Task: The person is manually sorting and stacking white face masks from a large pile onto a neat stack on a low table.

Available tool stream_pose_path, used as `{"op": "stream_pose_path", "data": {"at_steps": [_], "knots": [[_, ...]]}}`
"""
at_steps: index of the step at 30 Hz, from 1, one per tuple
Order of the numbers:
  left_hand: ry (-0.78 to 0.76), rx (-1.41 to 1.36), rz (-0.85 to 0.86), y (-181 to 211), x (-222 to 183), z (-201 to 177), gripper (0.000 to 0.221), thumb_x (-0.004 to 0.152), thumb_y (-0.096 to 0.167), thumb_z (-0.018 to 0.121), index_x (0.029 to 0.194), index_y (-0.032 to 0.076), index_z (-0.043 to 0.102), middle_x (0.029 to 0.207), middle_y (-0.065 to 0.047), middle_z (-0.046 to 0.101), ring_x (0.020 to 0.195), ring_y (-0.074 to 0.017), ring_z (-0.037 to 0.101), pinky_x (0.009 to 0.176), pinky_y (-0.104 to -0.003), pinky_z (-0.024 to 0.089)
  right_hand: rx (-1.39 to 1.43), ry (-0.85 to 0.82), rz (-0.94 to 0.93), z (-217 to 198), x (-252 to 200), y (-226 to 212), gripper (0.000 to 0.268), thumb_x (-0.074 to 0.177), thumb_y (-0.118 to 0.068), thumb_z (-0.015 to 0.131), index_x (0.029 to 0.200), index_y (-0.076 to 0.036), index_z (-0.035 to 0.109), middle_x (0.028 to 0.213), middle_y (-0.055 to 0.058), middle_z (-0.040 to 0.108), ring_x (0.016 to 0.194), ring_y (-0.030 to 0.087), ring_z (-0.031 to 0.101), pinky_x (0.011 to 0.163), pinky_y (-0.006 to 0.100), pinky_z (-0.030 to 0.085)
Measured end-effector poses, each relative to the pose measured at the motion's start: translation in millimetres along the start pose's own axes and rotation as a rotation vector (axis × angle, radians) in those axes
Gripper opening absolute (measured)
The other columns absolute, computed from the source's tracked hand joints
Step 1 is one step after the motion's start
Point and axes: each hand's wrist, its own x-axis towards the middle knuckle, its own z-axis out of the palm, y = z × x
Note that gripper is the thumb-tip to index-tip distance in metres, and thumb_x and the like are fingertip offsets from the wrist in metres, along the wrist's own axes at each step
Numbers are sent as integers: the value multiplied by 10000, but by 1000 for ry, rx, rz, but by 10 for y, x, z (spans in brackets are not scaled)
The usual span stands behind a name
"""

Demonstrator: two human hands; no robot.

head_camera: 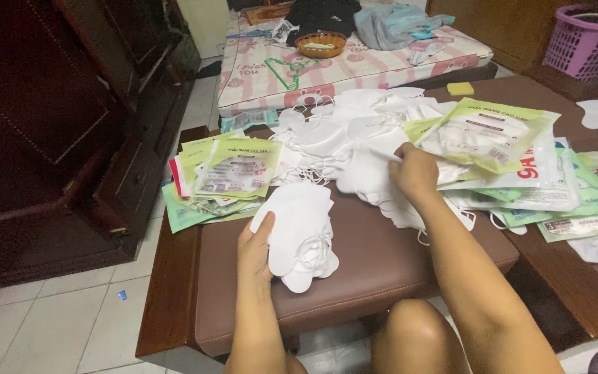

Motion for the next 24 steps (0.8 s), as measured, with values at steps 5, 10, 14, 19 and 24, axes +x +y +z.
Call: {"op": "stream_pose_path", "data": {"at_steps": [5, 10, 14, 19, 24], "knots": [[-8, -18, -8, -2, -43, -4, 453, 862, 107, 806, 1259, -48, 656, 1012, -180, 715, 882, -250, 720, 765, -392, 621, 235, -56, 10, -310, -169, -298, 376, 853, -101, 724, 1224, -82, 667, 1111, 239, 732, 1122, 455, 666, 952, 557, 509], [-7, -19, -12, 47, -99, 3, 439, 863, 109, 807, 1250, -38, 664, 1015, -188, 724, 882, -266, 732, 767, -406, 625, 163, 6, 3, -176, -177, -234, 443, 877, -84, 719, 1314, -102, 652, 1060, 134, 763, 1123, 365, 642, 974, 501, 463], [9, 42, -3, 33, -105, 27, 443, 868, 108, 802, 1252, -58, 658, 992, -187, 712, 865, -260, 718, 751, -396, 622, 210, 296, -182, -126, -291, -193, 205, 938, -56, 668, 1119, -135, 723, 1011, 62, 727, 1059, 298, 645, 945, 438, 468], [24, 110, 12, -76, -102, 86, 435, 869, 104, 804, 1241, -68, 659, 980, -186, 701, 858, -253, 700, 746, -397, 617, 724, 553, -298, -340, -413, -252, 143, 993, 40, 594, 1114, -19, 641, 1019, 199, 656, 1048, 383, 649, 947, 453, 497], [-4, 156, -5, -140, -57, 293, 442, 865, 120, 819, 1235, -64, 662, 987, -167, 684, 878, -241, 678, 775, -382, 599, 1311, -205, -63, -305, -216, -26, 269, 893, -24, 743, 1145, -71, 659, 947, 70, 702, 823, 140, 693, 728, 263, 583]]}}
